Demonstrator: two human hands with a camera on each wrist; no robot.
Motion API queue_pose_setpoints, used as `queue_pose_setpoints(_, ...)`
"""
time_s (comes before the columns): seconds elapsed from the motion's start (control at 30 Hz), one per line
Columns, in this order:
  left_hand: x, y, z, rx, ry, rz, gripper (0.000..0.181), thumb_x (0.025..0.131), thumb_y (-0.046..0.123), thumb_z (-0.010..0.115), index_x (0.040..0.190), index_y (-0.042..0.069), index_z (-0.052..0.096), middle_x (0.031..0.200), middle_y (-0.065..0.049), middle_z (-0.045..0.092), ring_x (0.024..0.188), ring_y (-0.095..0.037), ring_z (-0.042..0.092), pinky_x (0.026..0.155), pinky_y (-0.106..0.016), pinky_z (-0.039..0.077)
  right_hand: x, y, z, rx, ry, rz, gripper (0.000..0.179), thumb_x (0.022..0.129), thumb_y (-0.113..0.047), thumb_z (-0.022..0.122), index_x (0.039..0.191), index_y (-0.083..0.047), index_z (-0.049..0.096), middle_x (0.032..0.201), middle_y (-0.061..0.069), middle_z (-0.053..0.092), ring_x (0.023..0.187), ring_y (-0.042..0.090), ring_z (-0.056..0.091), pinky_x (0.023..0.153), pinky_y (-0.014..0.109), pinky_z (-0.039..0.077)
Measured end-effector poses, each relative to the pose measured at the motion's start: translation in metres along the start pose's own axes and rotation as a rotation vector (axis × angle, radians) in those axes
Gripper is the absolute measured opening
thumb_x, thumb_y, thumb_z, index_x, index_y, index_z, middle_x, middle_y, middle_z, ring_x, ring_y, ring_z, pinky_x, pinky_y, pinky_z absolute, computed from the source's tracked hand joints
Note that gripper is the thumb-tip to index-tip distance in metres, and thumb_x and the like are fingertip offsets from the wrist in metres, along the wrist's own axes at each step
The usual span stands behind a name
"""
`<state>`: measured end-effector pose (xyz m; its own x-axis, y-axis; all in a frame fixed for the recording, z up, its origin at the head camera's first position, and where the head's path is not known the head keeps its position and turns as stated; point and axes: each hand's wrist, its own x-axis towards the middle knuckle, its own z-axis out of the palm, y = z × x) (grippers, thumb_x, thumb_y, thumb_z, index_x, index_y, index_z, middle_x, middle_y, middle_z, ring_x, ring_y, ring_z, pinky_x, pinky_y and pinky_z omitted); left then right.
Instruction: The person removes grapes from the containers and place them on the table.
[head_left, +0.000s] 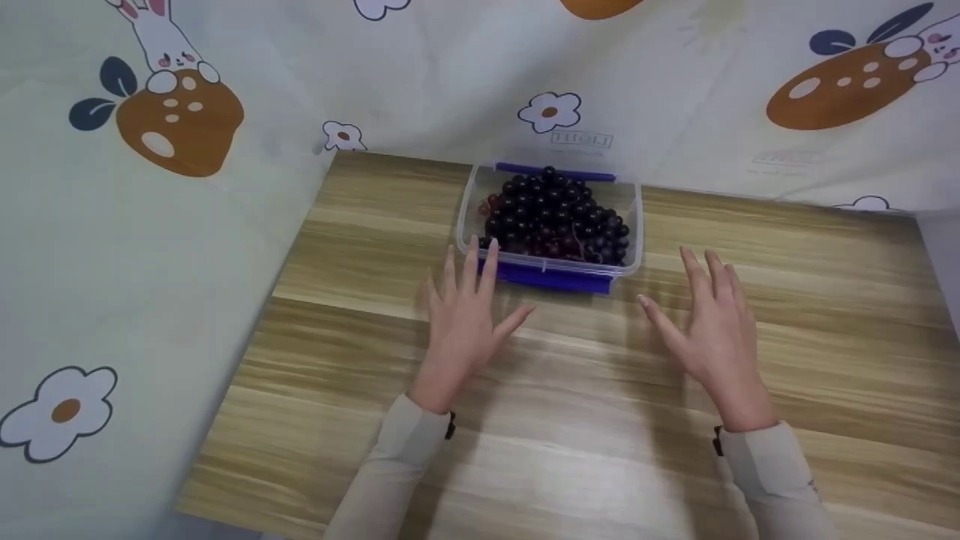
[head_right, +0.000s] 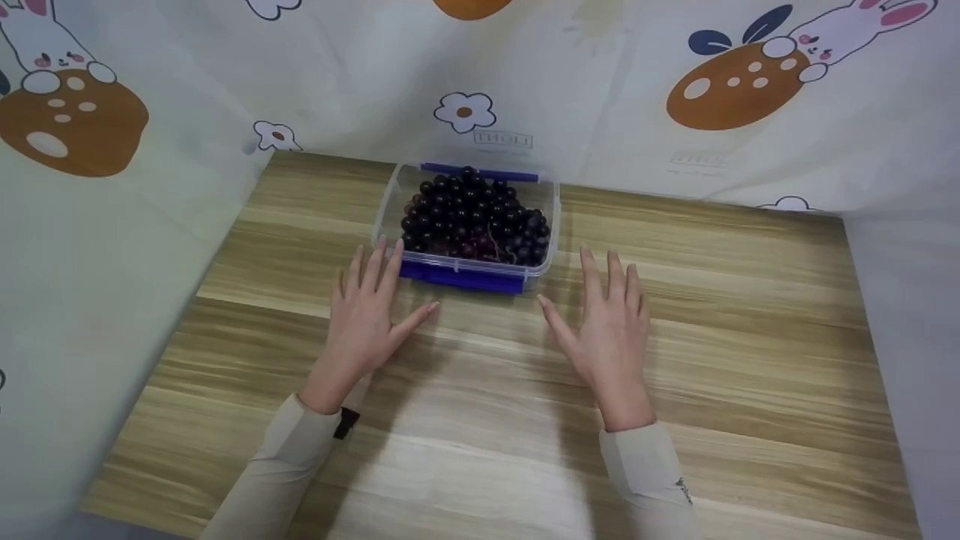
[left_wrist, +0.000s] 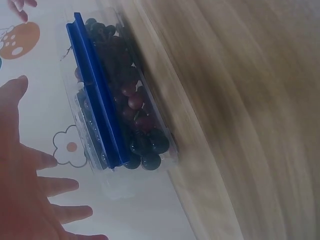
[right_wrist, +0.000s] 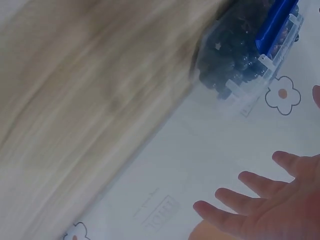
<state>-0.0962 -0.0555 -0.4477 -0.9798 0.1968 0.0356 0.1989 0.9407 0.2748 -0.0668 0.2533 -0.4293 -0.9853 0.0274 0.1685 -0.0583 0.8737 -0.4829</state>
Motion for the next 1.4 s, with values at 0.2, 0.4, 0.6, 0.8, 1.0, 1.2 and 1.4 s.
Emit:
queue_pose_setpoints(0.2,0.013,-0.003,0.0,-0.016,-0.014,-0.016,0.102,0.099,0.079,0.042,0.172,0.017,0.007,0.178,-0.013,0.012,0.162,-0.043,0.012,0.127,-0.072,0.012,0.018,-0.01,0.001,0.018,-0.007,-0.064,0.083,0.099,-0.046,0.071,0.163,-0.006,0.037,0.164,0.035,0.032,0.149,0.059,0.03,0.119,0.076,0.028)
queue_pose_setpoints(0.4,0.024,-0.007,0.003,-0.056,-0.04,-0.027,0.104,0.099,0.08,0.042,0.172,0.016,0.005,0.178,-0.012,0.009,0.161,-0.044,0.015,0.126,-0.072,0.017,0.034,-0.017,0.002,0.044,-0.074,-0.079,0.083,0.102,-0.045,0.069,0.165,-0.005,0.032,0.165,0.034,0.029,0.151,0.057,0.028,0.117,0.077,0.029)
queue_pose_setpoints(0.6,0.033,-0.01,0.004,-0.086,-0.028,-0.035,0.106,0.098,0.079,0.044,0.171,0.013,0.004,0.178,-0.012,0.008,0.161,-0.044,0.017,0.126,-0.069,0.023,0.043,-0.021,0.004,0.059,-0.117,-0.08,0.084,0.103,-0.047,0.067,0.167,-0.007,0.029,0.167,0.034,0.026,0.152,0.056,0.027,0.118,0.076,0.03)
queue_pose_setpoints(0.8,0.04,-0.016,0.005,-0.129,0.004,-0.037,0.109,0.097,0.078,0.048,0.171,0.01,0.006,0.177,-0.014,0.013,0.16,-0.044,0.021,0.127,-0.066,0.025,0.051,-0.025,0.008,0.075,-0.121,-0.108,0.082,0.103,-0.043,0.068,0.166,-0.005,0.031,0.165,0.036,0.029,0.151,0.057,0.028,0.119,0.074,0.031)
queue_pose_setpoints(1.0,0.048,-0.023,0.005,-0.222,0.007,-0.035,0.112,0.096,0.076,0.054,0.171,0.008,0.004,0.177,-0.018,0.012,0.161,-0.042,0.017,0.129,-0.062,0.021,0.06,-0.026,0.013,0.099,-0.139,-0.116,0.082,0.103,-0.043,0.068,0.166,-0.005,0.031,0.165,0.035,0.029,0.152,0.056,0.028,0.12,0.073,0.029)
queue_pose_setpoints(1.2,0.057,-0.031,0.006,-0.336,0.015,-0.03,0.115,0.094,0.072,0.062,0.17,0.007,0.007,0.176,-0.018,0.013,0.162,-0.039,0.016,0.131,-0.059,0.02,0.071,-0.026,0.019,0.111,-0.156,-0.116,0.085,0.102,-0.044,0.069,0.166,-0.005,0.03,0.165,0.035,0.031,0.152,0.055,0.029,0.121,0.072,0.03)
queue_pose_setpoints(1.4,0.068,-0.038,0.007,-0.421,-0.013,-0.036,0.121,0.09,0.073,0.068,0.17,0.008,0.004,0.178,-0.014,0.004,0.163,-0.038,0.013,0.132,-0.054,0.019,0.082,-0.029,0.023,0.125,-0.192,-0.122,0.086,0.102,-0.044,0.07,0.168,-0.008,0.027,0.167,0.032,0.028,0.153,0.054,0.028,0.122,0.071,0.028)
